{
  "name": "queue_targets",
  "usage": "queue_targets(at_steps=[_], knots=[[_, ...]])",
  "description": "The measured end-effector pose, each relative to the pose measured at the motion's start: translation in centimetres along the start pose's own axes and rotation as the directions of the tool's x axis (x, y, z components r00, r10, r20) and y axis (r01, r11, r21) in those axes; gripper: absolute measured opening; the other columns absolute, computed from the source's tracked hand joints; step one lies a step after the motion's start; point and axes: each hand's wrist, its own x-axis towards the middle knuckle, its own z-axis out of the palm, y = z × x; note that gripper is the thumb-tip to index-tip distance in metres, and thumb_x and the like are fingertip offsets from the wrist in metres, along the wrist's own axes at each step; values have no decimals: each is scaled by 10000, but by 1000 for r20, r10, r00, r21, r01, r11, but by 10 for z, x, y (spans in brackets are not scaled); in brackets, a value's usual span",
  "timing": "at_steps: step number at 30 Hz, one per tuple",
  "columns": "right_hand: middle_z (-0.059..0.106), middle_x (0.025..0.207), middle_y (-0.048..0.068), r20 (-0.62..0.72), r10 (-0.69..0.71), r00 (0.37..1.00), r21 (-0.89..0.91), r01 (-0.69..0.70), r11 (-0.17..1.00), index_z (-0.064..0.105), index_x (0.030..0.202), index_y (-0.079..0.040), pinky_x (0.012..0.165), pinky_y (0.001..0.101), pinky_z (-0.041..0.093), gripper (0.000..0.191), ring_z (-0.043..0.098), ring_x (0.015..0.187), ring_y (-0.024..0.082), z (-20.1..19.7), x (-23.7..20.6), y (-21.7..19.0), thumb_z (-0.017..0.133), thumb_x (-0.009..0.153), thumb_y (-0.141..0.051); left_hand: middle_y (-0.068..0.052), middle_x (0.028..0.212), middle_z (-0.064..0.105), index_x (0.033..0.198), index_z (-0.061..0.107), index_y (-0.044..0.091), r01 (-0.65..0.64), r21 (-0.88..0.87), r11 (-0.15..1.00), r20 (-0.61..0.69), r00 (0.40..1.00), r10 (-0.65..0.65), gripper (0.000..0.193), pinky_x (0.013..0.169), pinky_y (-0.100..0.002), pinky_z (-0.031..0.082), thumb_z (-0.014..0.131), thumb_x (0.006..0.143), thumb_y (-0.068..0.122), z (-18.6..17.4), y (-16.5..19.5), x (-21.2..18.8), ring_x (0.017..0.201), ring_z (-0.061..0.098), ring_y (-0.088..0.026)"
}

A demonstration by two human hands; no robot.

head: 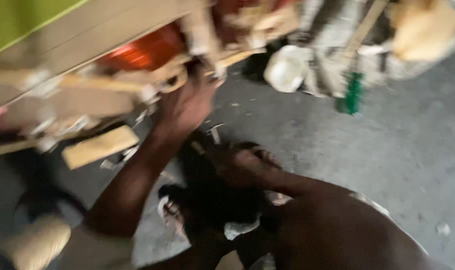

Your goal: The person sits on the floor beside a machine with large copper wire coils and works on thin wooden strips. They pick up strips, tie and knot them onto the machine's frame by hand, tear pieces of paper or tape, and press the strips into place on the machine, repeating the process for successive strips.

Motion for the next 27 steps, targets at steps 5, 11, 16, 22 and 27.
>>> queue_targets(at_steps=[5, 11, 16, 22, 27], knots=[[666, 1209, 293, -192, -65, 979, -95, 47, 994, 427, 1460, 63, 878, 537, 611, 643, 666, 881, 399, -4, -12, -7, 547, 925, -273, -313, 1286, 646, 1500, 473, -63, -82, 342, 936, -20, 995, 95, 678, 956, -537, 533, 682, 1025, 373, -84, 47, 23, 1142, 637, -478], [686, 896, 252, 212, 124, 969, 257, -178, 950, 596, 1306, 7, 555, 507, 533, 578, 661, 672, 399, -17, -16, -8, 627, 799, -269, -264, 1142, 693, 1542, 460, 9, -39, 285, 958, 182, 983, -14, 732, 801, -495, 577, 673, 920, 330, -98, 34, -19, 976, 702, -432], [702, 968, 235, 290, 55, 955, 95, -86, 992, 583, 1280, -5, 614, 473, 541, 491, 668, 747, 357, -15, -12, 8, 601, 868, -271, -118, 1135, 715, 1467, 465, 190, 68, 360, 931, 748, 575, -331, 702, 804, -468, 592, 676, 861, 477, -116, -61, -158, 992, 716, -311], [712, 994, 196, 475, -28, 880, -9, 37, 999, 541, 1330, -72, 714, 476, 560, 480, 688, 845, 349, 3, 24, -17, 601, 902, -282, -177, 1088, 724, 1300, 659, 163, 463, 410, 786, 402, 682, -611, 515, 837, -540, 545, 704, 815, 329, -99, -175, -302, 1022, 684, -386], [706, 916, 188, 583, 26, 812, 106, -108, 989, 517, 1340, -79, 692, 496, 548, 528, 684, 829, 371, -1, 43, -39, 652, 877, -293, -195, 1291, 640, 1392, 551, 76, 347, 270, 898, 86, 920, -381, 767, 997, -604, 393, 829, 703, 270, -43, -207, -293, 1222, 554, -392]])
